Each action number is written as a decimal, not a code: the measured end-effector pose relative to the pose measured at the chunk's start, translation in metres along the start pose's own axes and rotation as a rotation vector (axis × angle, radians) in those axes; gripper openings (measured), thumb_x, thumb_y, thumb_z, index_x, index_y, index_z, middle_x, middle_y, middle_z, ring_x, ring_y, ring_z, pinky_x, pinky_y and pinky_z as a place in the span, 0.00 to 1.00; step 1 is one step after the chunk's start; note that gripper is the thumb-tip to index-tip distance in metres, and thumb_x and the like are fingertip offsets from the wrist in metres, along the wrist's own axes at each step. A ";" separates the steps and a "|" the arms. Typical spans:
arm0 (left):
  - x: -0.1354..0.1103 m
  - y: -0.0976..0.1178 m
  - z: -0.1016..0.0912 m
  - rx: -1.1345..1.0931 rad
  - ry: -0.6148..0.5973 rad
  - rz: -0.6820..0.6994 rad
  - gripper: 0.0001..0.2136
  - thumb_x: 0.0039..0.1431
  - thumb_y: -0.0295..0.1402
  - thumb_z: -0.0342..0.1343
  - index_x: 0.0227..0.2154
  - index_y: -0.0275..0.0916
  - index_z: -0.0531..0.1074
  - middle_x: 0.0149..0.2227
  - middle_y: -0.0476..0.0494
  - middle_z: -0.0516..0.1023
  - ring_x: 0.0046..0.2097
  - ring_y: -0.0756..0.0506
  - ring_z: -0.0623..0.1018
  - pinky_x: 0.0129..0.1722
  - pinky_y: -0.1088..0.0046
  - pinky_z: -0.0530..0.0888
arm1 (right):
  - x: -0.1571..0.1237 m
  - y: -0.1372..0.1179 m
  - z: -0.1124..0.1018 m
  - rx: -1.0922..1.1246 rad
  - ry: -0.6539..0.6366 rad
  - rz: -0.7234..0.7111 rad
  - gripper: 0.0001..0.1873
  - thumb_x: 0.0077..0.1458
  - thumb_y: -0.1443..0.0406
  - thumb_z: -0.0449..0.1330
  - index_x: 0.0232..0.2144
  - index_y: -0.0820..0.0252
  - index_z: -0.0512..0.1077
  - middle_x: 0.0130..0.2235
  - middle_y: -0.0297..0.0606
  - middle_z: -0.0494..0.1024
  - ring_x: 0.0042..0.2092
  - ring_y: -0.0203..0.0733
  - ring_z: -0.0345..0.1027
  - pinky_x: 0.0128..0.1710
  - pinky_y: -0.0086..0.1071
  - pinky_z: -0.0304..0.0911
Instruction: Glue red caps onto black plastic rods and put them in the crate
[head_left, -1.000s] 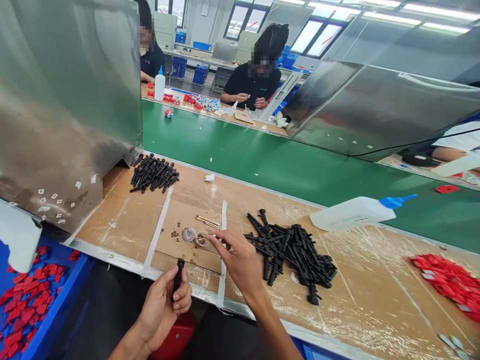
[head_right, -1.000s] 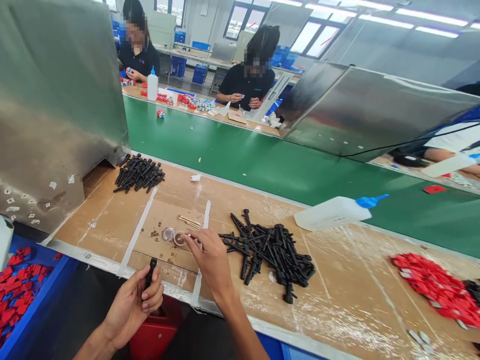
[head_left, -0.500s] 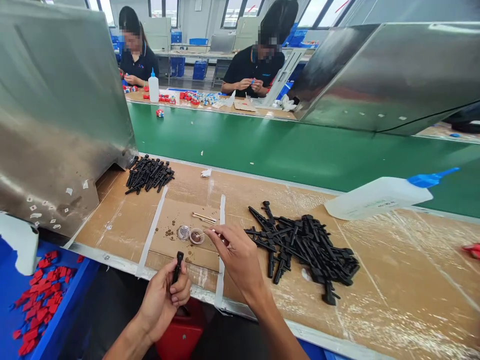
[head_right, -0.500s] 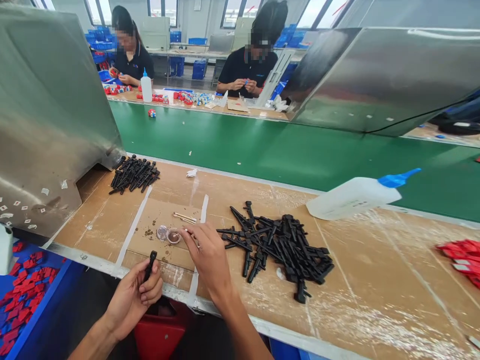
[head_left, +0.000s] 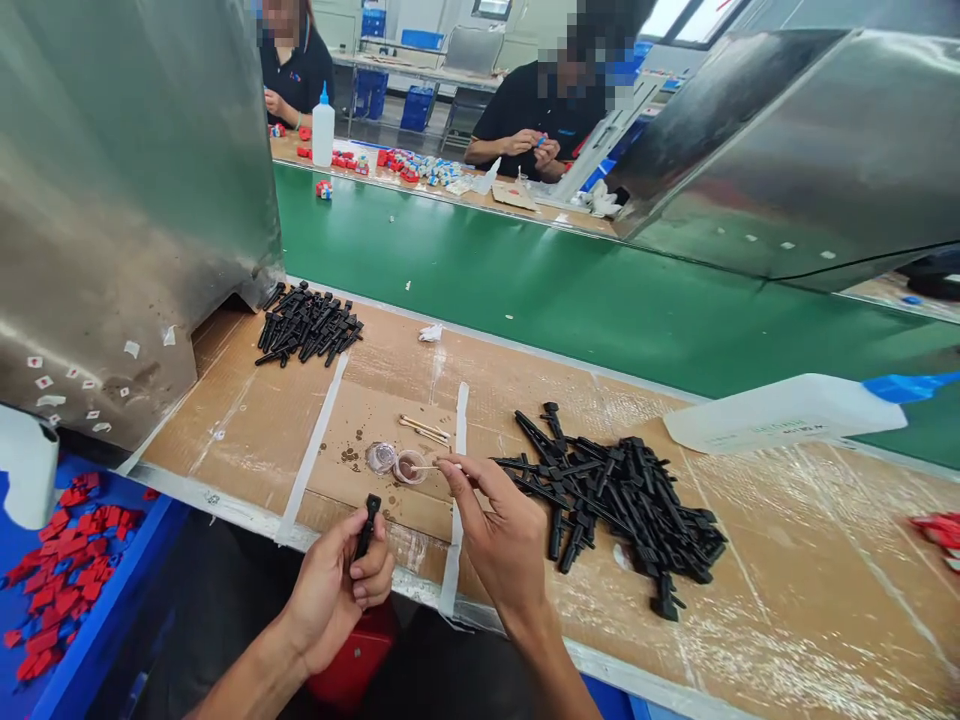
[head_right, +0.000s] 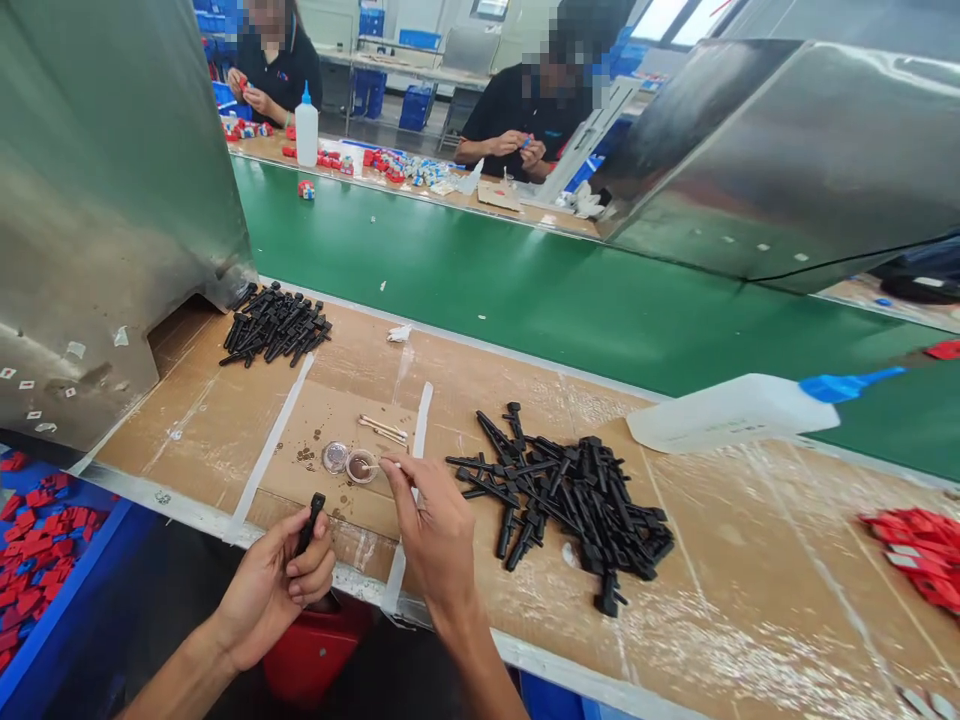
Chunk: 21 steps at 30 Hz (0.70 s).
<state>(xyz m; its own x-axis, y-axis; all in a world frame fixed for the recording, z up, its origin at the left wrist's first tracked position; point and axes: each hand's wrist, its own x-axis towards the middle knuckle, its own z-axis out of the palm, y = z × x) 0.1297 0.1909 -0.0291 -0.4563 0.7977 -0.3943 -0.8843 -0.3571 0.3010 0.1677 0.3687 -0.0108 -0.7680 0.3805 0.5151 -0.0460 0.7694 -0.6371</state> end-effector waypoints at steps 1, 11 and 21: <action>0.001 0.000 0.000 -0.005 0.000 0.000 0.13 0.66 0.38 0.47 0.32 0.34 0.68 0.18 0.58 0.49 0.20 0.55 0.47 0.21 0.77 0.48 | -0.002 0.000 0.001 0.000 0.021 0.022 0.06 0.63 0.68 0.58 0.39 0.57 0.75 0.36 0.37 0.81 0.38 0.40 0.75 0.41 0.33 0.69; 0.001 -0.003 0.006 -0.005 0.038 -0.034 0.13 0.67 0.38 0.47 0.31 0.34 0.68 0.19 0.58 0.49 0.20 0.55 0.48 0.22 0.77 0.49 | -0.003 0.001 0.007 -0.014 0.063 -0.026 0.06 0.61 0.71 0.58 0.37 0.58 0.75 0.35 0.38 0.81 0.37 0.40 0.75 0.40 0.34 0.69; 0.000 -0.005 0.005 0.003 0.031 -0.027 0.13 0.67 0.38 0.46 0.31 0.35 0.68 0.18 0.58 0.49 0.20 0.55 0.48 0.22 0.76 0.48 | 0.006 0.003 0.014 -0.049 -0.043 -0.184 0.07 0.63 0.71 0.57 0.40 0.59 0.74 0.37 0.39 0.81 0.37 0.41 0.72 0.40 0.37 0.70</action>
<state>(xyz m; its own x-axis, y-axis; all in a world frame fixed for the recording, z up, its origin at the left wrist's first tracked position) 0.1344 0.1953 -0.0259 -0.4352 0.7917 -0.4287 -0.8959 -0.3339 0.2929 0.1544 0.3665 -0.0180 -0.7761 0.2094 0.5948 -0.1579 0.8486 -0.5049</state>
